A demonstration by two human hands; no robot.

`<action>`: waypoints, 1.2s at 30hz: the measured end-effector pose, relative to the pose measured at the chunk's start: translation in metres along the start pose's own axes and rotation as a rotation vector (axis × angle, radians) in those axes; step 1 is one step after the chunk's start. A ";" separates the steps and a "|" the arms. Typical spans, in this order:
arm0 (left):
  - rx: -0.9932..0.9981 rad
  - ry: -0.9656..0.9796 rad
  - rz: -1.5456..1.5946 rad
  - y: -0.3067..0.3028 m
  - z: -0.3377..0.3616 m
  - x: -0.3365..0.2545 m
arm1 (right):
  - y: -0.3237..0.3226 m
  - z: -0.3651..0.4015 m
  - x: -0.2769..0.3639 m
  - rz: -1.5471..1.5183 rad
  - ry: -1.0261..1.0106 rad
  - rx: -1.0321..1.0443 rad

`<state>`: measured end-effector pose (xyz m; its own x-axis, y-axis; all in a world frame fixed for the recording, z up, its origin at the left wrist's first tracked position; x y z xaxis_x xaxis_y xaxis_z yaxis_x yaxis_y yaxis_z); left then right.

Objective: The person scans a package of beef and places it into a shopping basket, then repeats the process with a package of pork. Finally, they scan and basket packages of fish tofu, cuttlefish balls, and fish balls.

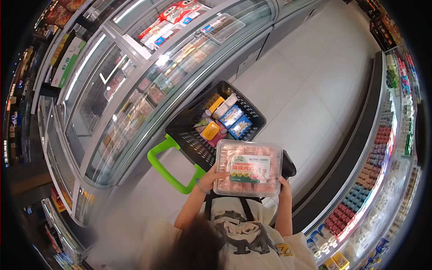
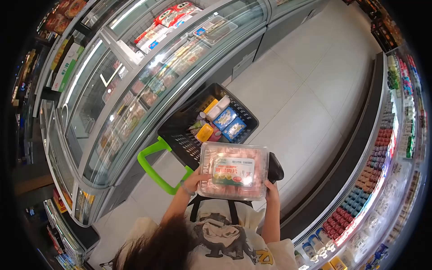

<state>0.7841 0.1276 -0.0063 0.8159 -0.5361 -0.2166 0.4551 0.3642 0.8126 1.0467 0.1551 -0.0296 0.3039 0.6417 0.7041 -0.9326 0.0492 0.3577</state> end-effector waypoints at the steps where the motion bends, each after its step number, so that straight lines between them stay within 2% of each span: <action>1: -0.053 -0.012 0.071 -0.009 -0.011 0.004 | 0.003 -0.021 0.005 0.047 0.053 -0.036; 3: -0.189 0.081 0.203 -0.031 -0.030 0.011 | 0.003 -0.057 0.010 0.147 0.163 -0.109; 4: -0.255 0.133 0.232 -0.045 -0.040 0.014 | 0.001 -0.077 0.012 0.250 0.133 -0.083; 8: -0.515 0.287 0.421 -0.116 -0.071 0.036 | -0.002 -0.116 0.004 0.188 0.345 -0.032; 12: -0.690 0.504 0.537 -0.135 -0.108 0.024 | -0.012 -0.130 -0.009 0.210 0.455 -0.005; 13: -0.779 0.573 0.530 -0.143 -0.119 0.027 | -0.014 -0.133 -0.012 0.232 0.480 -0.005; 15: -0.962 0.588 0.618 -0.155 -0.148 0.043 | -0.016 -0.138 -0.016 0.277 0.527 -0.004; 18: -0.999 0.529 0.789 -0.163 -0.195 0.057 | -0.019 -0.146 -0.019 0.271 0.550 -0.009; 21: -0.794 0.503 0.831 -0.175 -0.248 0.076 | -0.023 -0.155 -0.017 0.259 0.524 -0.036; 22: -0.801 0.420 0.915 -0.173 -0.262 0.085 | -0.027 -0.155 -0.018 0.260 0.520 -0.058; 25: -0.750 0.490 1.283 -0.158 -0.306 0.093 | -0.039 -0.146 -0.017 0.252 0.522 -0.143; 28: -0.669 0.601 1.292 -0.154 -0.332 0.094 | -0.053 -0.138 -0.021 0.223 0.530 -0.157; 31: -0.516 0.778 1.157 -0.169 -0.353 0.089 | -0.058 -0.134 -0.018 0.198 0.522 -0.196; 34: -0.715 0.620 1.369 -0.168 -0.383 0.106 | -0.061 -0.138 -0.014 0.173 0.495 -0.207; 36: -0.721 0.596 1.353 -0.174 -0.403 0.112 | -0.067 -0.138 -0.011 0.181 0.484 -0.214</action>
<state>0.9403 0.3108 -0.3900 0.6704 0.7359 0.0945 -0.7365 0.6445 0.2057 1.0790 0.2506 -0.1463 0.0581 0.9300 0.3630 -0.9957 0.0274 0.0890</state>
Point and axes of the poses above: each hand's wrist, its own z-axis away from the middle knuckle, its own y-axis out of the palm, x = y × z, the point moved 7 cm from there along -z, towards the middle knuckle, and after that the axes turned 11 degrees about z, right-handed, at the moved point
